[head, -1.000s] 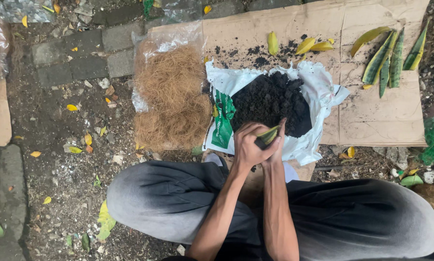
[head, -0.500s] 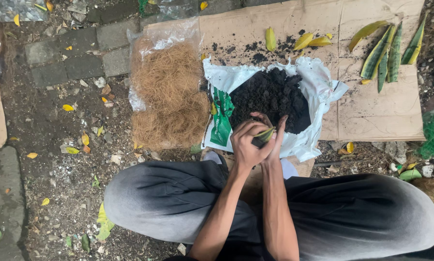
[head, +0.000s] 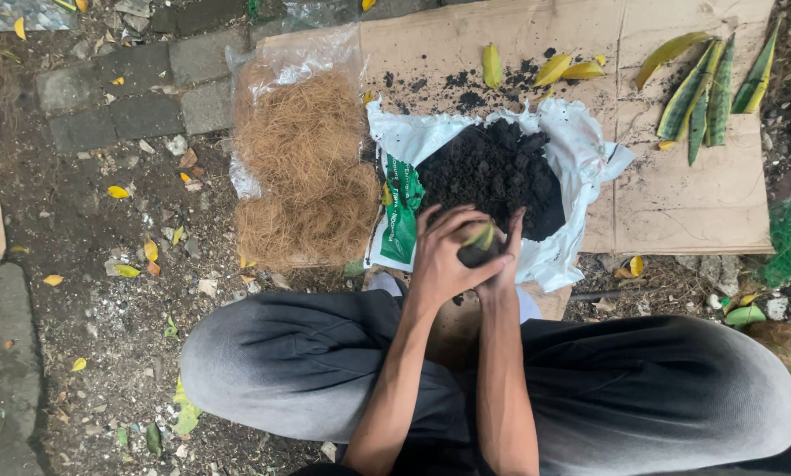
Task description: The person sits on the ground and wraps a plant cutting with soil and coconut coir. They first pack soil around the base of the cutting, then wrap the root area with a layer of coconut coir, pressing it firmly to secure the material.
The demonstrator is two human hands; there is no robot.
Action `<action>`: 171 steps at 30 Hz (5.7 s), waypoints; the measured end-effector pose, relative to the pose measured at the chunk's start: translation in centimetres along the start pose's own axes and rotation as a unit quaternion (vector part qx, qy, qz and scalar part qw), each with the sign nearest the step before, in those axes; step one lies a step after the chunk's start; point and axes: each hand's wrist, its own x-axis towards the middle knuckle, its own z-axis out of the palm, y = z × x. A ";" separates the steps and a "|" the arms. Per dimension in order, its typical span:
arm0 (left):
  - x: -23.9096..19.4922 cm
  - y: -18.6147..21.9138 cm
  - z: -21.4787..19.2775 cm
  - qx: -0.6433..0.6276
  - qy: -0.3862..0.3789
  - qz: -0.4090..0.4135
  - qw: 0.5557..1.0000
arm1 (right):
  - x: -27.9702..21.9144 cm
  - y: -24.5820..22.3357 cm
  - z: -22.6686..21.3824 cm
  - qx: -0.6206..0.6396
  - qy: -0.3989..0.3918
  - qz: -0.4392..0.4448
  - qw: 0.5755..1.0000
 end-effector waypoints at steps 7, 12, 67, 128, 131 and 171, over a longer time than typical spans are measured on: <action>-0.5 -0.6 2.7 -0.128 -0.027 -0.090 0.987 | 0.8 1.3 -2.0 0.076 -0.015 -0.013 0.997; -1.5 -1.8 4.1 -0.101 0.044 -0.133 0.985 | 1.2 1.6 -1.3 0.097 -0.032 -0.047 0.994; -4.7 -8.4 1.5 -0.371 0.356 -0.500 0.697 | 12.0 11.0 -9.3 -0.854 0.138 -0.250 0.435; -6.7 -3.1 1.3 -0.492 0.367 -0.447 0.651 | 3.5 -2.2 0.2 -0.651 0.041 -0.147 0.743; -7.8 -3.4 1.9 -0.523 0.341 -0.517 0.585 | 4.2 -1.8 -1.0 -0.647 0.061 -0.144 0.746; -8.3 -5.6 7.9 -0.747 0.287 -0.497 0.335 | -3.8 -5.1 6.5 -0.666 0.105 -0.189 0.714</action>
